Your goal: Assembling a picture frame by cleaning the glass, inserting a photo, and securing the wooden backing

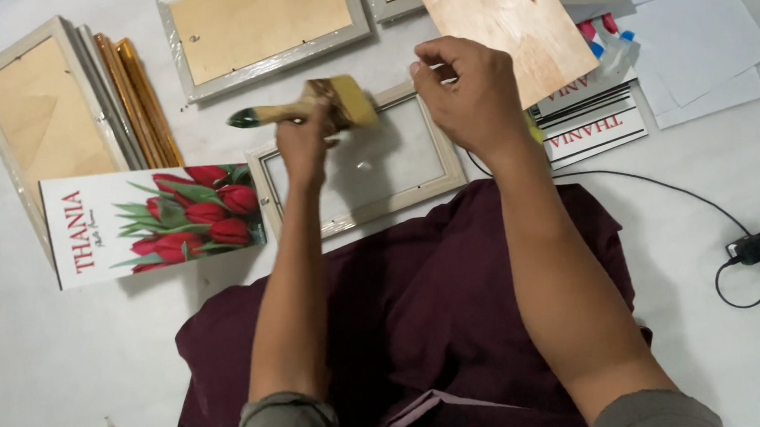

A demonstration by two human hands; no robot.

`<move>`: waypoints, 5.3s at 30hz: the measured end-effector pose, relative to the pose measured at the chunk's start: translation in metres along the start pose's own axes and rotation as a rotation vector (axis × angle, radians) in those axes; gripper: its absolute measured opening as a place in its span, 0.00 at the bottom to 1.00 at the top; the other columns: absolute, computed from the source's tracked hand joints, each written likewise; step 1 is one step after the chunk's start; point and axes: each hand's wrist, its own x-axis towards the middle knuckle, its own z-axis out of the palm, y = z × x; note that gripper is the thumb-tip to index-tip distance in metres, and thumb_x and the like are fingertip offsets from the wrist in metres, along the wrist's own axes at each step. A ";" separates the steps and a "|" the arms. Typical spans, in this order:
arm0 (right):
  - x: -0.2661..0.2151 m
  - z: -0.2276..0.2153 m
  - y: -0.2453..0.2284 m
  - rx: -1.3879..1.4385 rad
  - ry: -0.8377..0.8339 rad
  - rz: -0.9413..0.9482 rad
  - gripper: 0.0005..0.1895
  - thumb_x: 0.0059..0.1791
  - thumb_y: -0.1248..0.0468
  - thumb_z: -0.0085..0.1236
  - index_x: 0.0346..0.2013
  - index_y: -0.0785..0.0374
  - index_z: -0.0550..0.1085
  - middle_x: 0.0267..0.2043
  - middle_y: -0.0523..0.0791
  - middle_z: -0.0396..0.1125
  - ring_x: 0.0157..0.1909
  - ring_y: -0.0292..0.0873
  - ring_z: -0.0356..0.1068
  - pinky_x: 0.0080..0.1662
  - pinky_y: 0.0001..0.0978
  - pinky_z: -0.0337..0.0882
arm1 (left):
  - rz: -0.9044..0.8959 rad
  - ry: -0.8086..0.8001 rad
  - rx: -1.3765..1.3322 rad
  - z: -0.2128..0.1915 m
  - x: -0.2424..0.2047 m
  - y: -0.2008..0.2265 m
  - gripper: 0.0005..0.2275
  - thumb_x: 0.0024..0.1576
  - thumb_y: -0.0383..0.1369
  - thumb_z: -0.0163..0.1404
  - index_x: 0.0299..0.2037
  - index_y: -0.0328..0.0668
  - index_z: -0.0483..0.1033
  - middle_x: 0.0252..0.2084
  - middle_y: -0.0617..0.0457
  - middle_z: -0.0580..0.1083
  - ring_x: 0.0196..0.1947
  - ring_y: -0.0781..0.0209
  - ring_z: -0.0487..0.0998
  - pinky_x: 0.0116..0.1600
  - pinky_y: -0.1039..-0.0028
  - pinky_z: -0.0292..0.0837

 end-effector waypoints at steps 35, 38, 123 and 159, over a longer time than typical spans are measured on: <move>-0.004 0.024 0.007 0.041 -0.127 0.116 0.10 0.54 0.66 0.57 0.43 0.71 0.79 0.35 0.59 0.74 0.38 0.59 0.78 0.35 0.40 0.78 | 0.807 -0.057 0.417 -0.040 -0.062 0.083 0.10 0.60 0.28 0.55 0.46 0.36 0.67 0.37 0.39 0.72 0.38 0.42 0.77 0.45 0.58 0.73; -0.004 0.028 0.002 0.010 -0.125 0.100 0.07 0.53 0.67 0.57 0.38 0.70 0.79 0.30 0.52 0.73 0.30 0.47 0.72 0.31 0.33 0.73 | 1.227 -0.039 0.390 -0.047 -0.097 0.103 0.10 0.58 0.22 0.57 0.35 0.40 0.64 0.23 0.50 0.69 0.20 0.54 0.71 0.28 0.68 0.68; -0.008 0.056 -0.080 0.770 -0.503 0.578 0.25 0.48 0.56 0.42 0.53 0.67 0.73 0.37 0.51 0.72 0.44 0.49 0.78 0.49 0.49 0.80 | 1.589 0.541 0.468 -0.072 -0.096 0.017 0.05 0.56 0.29 0.59 0.39 0.53 0.83 0.45 0.56 0.80 0.45 0.57 0.81 0.58 0.58 0.65; -0.034 0.090 0.077 -0.245 -0.534 0.677 0.15 0.44 0.64 0.57 0.45 0.60 0.77 0.28 0.46 0.74 0.34 0.48 0.77 0.38 0.41 0.73 | 0.050 -0.151 0.338 -0.153 0.006 -0.066 0.08 0.55 0.33 0.61 0.40 0.38 0.83 0.24 0.49 0.78 0.19 0.61 0.81 0.23 0.73 0.76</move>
